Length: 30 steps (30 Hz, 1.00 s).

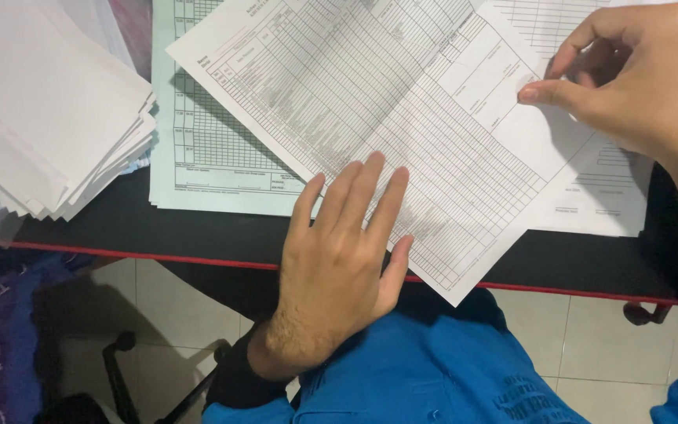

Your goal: Folding printed forms and inserting them into envelopes at a desk

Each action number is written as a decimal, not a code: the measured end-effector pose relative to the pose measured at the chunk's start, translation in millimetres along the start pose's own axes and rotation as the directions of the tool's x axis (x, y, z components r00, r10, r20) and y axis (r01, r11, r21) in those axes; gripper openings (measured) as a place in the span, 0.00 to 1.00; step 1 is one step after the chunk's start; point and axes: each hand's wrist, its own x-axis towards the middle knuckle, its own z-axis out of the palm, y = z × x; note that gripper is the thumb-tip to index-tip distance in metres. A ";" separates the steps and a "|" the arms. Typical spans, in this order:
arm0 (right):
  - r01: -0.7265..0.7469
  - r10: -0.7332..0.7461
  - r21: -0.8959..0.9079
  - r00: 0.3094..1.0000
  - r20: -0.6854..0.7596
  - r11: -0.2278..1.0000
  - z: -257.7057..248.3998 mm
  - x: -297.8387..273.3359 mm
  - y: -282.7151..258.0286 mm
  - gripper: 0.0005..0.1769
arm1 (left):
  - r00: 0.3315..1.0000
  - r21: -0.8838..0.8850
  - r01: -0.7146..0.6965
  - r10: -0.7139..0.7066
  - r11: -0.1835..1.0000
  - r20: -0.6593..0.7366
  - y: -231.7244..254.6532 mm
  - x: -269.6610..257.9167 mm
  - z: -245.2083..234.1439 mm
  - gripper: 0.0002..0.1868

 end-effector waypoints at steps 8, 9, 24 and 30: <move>0.690 -0.693 -0.109 0.721 0.008 0.716 11.2 -2.8 -51.7 0.19 | 0.997 -0.099 0.069 -0.067 0.993 0.023 -1.5 -3.5 1.7 0.31; 0.773 -0.770 -0.030 0.634 0.072 0.634 19.0 -2.1 -62.9 0.28 | 0.997 -0.122 0.077 -0.074 0.990 0.027 -1.6 -3.2 1.5 0.31; 0.689 -0.646 -0.178 0.723 0.244 0.703 27.9 20.5 -32.3 0.54 | 0.998 -0.130 0.068 -0.067 0.989 0.012 -6.9 -1.4 -1.9 0.30; 0.659 -0.587 -0.241 0.747 0.310 0.712 27.1 21.1 -36.6 0.56 | 0.971 0.033 0.186 -0.188 0.982 0.146 -24.8 0.2 1.2 0.65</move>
